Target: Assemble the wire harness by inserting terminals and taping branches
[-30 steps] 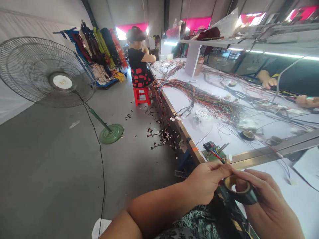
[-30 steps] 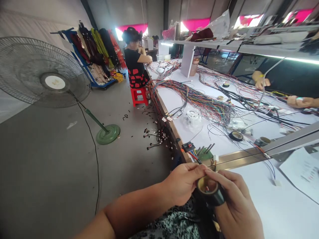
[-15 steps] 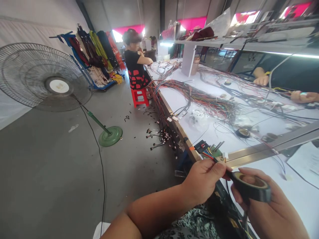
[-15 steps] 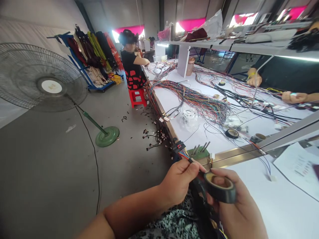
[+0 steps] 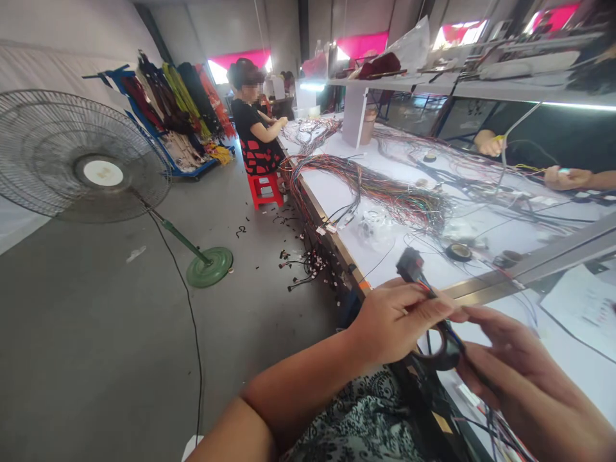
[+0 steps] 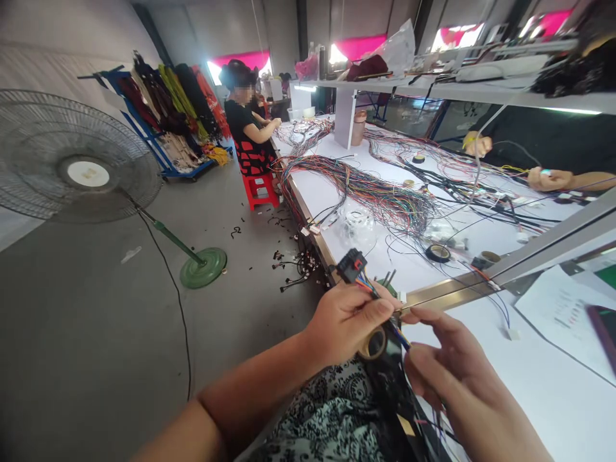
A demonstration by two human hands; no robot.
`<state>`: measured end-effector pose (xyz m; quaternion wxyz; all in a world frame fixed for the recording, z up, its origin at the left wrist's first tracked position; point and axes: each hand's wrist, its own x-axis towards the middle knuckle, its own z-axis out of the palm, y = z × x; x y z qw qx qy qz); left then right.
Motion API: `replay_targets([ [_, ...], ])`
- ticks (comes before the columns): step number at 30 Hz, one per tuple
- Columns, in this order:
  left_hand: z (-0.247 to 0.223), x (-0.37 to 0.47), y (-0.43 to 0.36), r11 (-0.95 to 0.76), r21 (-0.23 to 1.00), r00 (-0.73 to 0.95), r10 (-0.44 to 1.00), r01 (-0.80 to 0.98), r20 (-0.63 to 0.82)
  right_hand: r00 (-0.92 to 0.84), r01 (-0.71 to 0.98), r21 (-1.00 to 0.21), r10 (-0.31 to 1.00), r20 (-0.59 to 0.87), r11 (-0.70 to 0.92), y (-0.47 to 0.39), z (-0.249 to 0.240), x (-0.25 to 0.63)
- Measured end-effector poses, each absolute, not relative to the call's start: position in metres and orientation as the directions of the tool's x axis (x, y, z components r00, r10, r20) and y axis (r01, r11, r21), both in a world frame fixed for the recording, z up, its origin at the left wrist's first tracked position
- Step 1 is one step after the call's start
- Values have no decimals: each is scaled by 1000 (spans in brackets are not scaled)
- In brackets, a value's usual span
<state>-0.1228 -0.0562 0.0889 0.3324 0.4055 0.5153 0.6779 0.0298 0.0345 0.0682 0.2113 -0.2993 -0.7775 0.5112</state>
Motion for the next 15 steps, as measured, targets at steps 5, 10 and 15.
replay_targets([
  [5, 79, -118, -46, -118, 978, -477, 879, -172, 22, -739, 125, -610, 484, 468, 782, 26, 71, 25],
  [10, 74, -117, -40, -258, 898, -508, 860, -355, 47, -543, 217, -930, 829, 137, 296, 30, 76, 24],
  [15, 86, -126, -29, -464, 846, -482, 823, -263, 301, -772, 355, -868, 414, -482, -348, 49, 90, 33],
])
